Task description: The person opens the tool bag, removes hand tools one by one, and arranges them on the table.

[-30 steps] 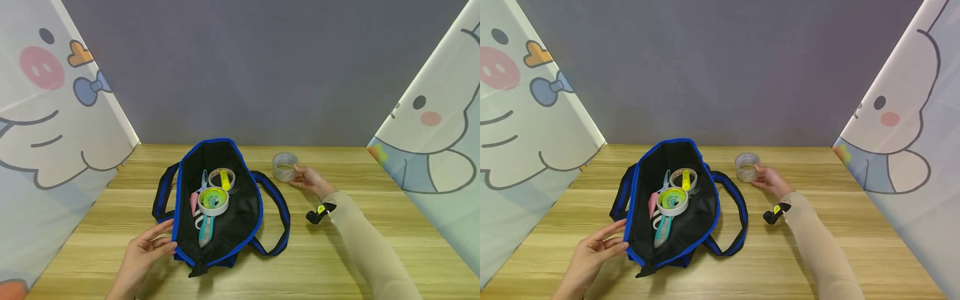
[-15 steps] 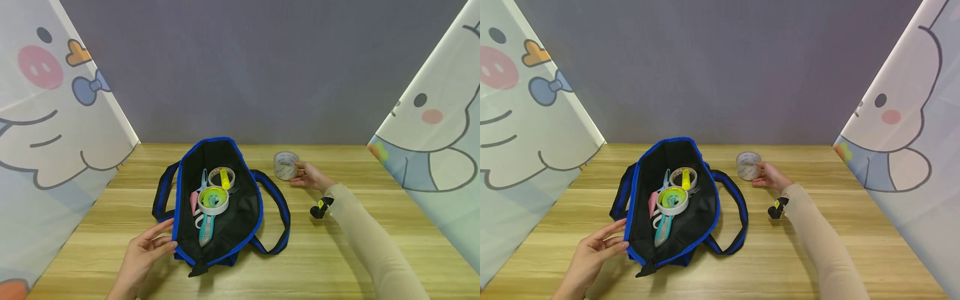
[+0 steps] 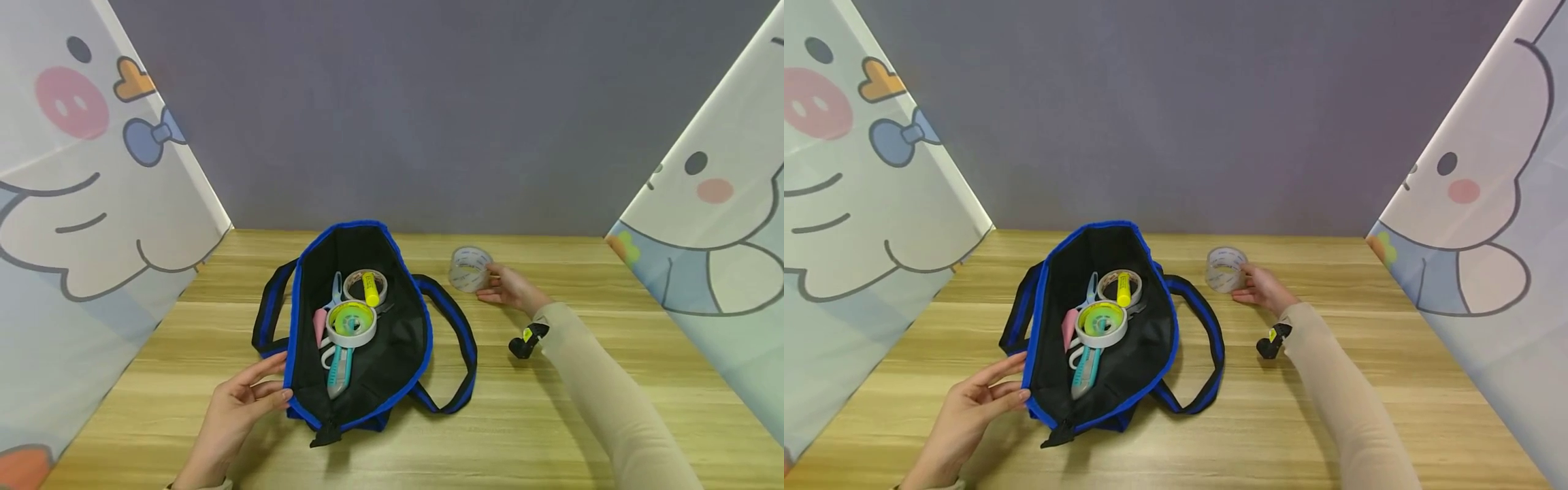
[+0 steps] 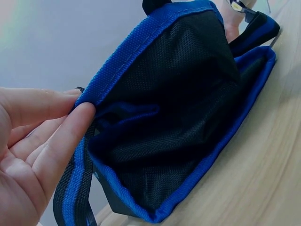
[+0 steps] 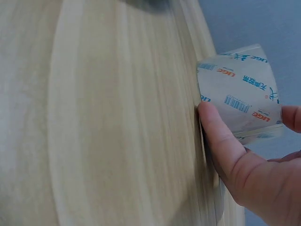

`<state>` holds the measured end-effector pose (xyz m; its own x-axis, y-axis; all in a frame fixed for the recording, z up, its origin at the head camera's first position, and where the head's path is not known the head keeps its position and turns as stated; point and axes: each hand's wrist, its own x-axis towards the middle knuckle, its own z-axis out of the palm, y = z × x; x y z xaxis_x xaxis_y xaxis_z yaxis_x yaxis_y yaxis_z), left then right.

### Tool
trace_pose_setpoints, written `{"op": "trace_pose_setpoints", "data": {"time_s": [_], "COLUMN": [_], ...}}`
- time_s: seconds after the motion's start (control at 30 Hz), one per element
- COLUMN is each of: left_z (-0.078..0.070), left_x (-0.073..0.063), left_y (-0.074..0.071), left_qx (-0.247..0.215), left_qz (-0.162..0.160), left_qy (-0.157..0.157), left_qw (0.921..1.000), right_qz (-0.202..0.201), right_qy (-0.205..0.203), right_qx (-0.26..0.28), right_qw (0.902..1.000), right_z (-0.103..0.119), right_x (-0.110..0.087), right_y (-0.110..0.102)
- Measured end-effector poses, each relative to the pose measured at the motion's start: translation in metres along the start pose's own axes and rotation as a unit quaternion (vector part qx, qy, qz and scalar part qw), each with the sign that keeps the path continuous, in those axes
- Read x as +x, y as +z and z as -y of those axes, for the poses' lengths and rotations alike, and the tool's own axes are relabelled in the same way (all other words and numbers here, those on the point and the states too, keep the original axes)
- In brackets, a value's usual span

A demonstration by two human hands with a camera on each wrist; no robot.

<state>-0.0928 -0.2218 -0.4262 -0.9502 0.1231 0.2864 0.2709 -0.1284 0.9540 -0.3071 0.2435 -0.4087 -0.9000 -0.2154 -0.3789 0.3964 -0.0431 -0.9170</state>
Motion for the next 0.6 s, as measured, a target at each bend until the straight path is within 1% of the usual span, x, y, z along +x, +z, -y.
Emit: {"op": "trace_pose_setpoints", "data": {"time_s": [0.2, 0.33, 0.47, 0.6], "left_z": [-0.001, -0.001, -0.001, -0.001], "left_x": [0.001, 0.0, 0.001, 0.001], "left_y": [0.0, -0.001, 0.0, 0.0], "left_qx": [0.0, -0.002, 0.001, 0.005], "left_qz": [0.003, 0.002, 0.0, -0.002], "left_qy": [0.002, -0.002, -0.004, -0.007], "left_qw": [1.0, 1.0, 1.0, 1.0], "right_qz": [-0.009, -0.016, -0.027, -0.022], "right_qy": [0.005, 0.01, -0.012, -0.039], "right_qx": [0.017, 0.06, 0.101, 0.106], "right_qw": [0.9998, 0.998, 0.9944, 0.9934], "right_z": [0.002, 0.009, 0.018, 0.025], "right_x": [-0.003, -0.01, -0.021, -0.028], "right_y": [-0.003, -0.004, -0.004, -0.001]}}
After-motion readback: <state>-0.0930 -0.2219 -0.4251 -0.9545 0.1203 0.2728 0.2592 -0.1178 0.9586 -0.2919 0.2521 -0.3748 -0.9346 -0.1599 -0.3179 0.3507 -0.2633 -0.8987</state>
